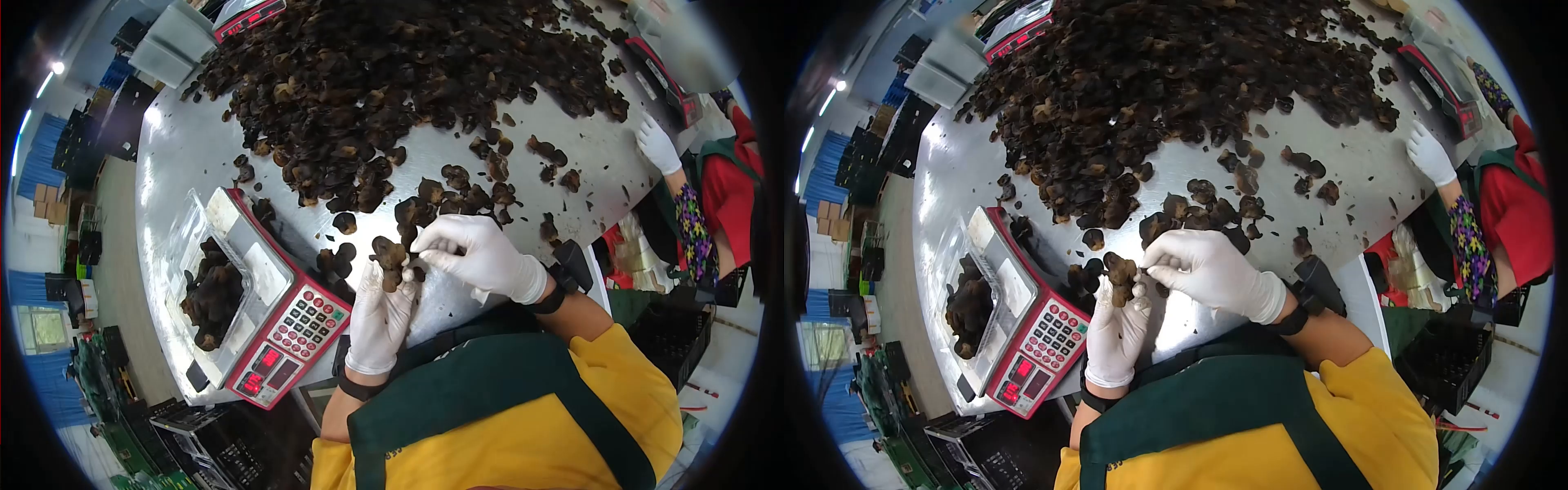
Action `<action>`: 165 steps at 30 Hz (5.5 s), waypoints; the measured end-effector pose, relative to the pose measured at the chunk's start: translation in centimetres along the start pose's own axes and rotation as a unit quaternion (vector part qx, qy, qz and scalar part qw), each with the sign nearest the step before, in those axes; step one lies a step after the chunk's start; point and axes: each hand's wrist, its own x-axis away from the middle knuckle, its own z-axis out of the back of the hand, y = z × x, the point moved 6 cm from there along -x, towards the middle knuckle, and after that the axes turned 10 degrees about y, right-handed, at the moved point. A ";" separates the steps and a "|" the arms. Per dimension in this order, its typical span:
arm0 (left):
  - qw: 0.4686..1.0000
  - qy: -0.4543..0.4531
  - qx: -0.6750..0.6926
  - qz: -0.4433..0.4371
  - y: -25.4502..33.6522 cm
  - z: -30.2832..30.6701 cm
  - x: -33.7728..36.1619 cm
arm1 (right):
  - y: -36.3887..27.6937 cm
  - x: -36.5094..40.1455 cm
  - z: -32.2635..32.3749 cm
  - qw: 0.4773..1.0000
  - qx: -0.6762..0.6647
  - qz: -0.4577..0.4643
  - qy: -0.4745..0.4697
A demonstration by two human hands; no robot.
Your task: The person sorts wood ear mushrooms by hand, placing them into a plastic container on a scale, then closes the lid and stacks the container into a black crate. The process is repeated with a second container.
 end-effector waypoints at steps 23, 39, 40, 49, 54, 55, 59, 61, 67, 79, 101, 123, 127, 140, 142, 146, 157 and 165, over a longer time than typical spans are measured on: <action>0.939 0.033 -0.323 -0.113 -0.6 0.0 0.7 | -3.0 2.8 -2.2 0.872 0.380 0.296 -0.090; 0.969 -0.007 -0.244 -0.031 -1.9 0.0 1.6 | 4.0 -12.3 13.2 0.853 0.503 0.071 0.121; 0.969 -0.007 -0.244 -0.034 -1.8 0.2 1.7 | 5.4 -13.6 14.1 0.850 0.508 0.073 0.116; 0.958 0.016 -0.286 -0.023 -1.5 1.0 2.6 | 11.0 -15.8 18.0 0.975 0.141 -0.062 0.160; 0.963 0.021 -0.270 -0.014 -1.7 0.7 2.5 | 11.0 -14.8 19.1 0.977 0.128 -0.017 0.172; 0.961 0.023 -0.275 -0.013 -1.7 0.5 2.6 | 9.6 -14.2 18.3 0.957 0.223 -0.009 0.188; 0.958 0.027 -0.286 -0.004 -2.0 1.2 2.5 | 10.7 -14.0 15.5 0.906 0.420 0.005 0.051; 0.957 0.040 -0.287 -0.022 -1.8 0.4 2.8 | 10.2 -14.0 15.5 0.901 0.430 0.018 0.060; 0.957 0.027 -0.284 -0.045 -0.9 0.9 3.6 | 9.0 -13.0 19.7 0.972 0.014 -0.135 0.193; 0.950 -0.070 -0.304 0.027 0.0 1.5 5.3 | 8.0 -15.5 14.4 0.958 0.217 -0.161 0.092; 0.646 0.229 -0.387 -0.617 23.7 1.5 21.6 | 1.4 -11.7 4.7 0.988 0.124 -0.061 -0.065; 0.425 0.169 -0.580 -0.674 29.3 0.0 14.7 | -8.5 -12.3 -11.2 0.961 0.207 0.075 -0.171; 0.277 0.111 -0.780 -0.550 27.5 -0.1 12.1 | -7.6 -12.2 -11.5 0.962 0.196 0.068 -0.180; 0.530 0.194 -0.707 -0.427 39.9 2.8 12.6 | 5.1 -12.2 -2.4 0.874 0.465 0.114 -0.075; 0.543 0.241 -0.715 -0.369 41.0 3.7 11.3 | 4.1 -12.0 -2.6 0.878 0.446 0.149 -0.085; 0.495 0.331 -0.758 -0.266 41.6 3.8 7.8 | 0.4 -12.5 -3.8 0.884 0.423 0.192 -0.043; 0.583 0.208 -0.597 -0.511 37.3 2.8 11.1 | -9.3 -10.8 -12.4 0.953 0.196 0.205 -0.110; 0.469 0.209 -0.726 -0.457 27.3 2.3 17.4 | -8.0 -10.7 -18.3 0.940 -0.011 -0.081 -0.332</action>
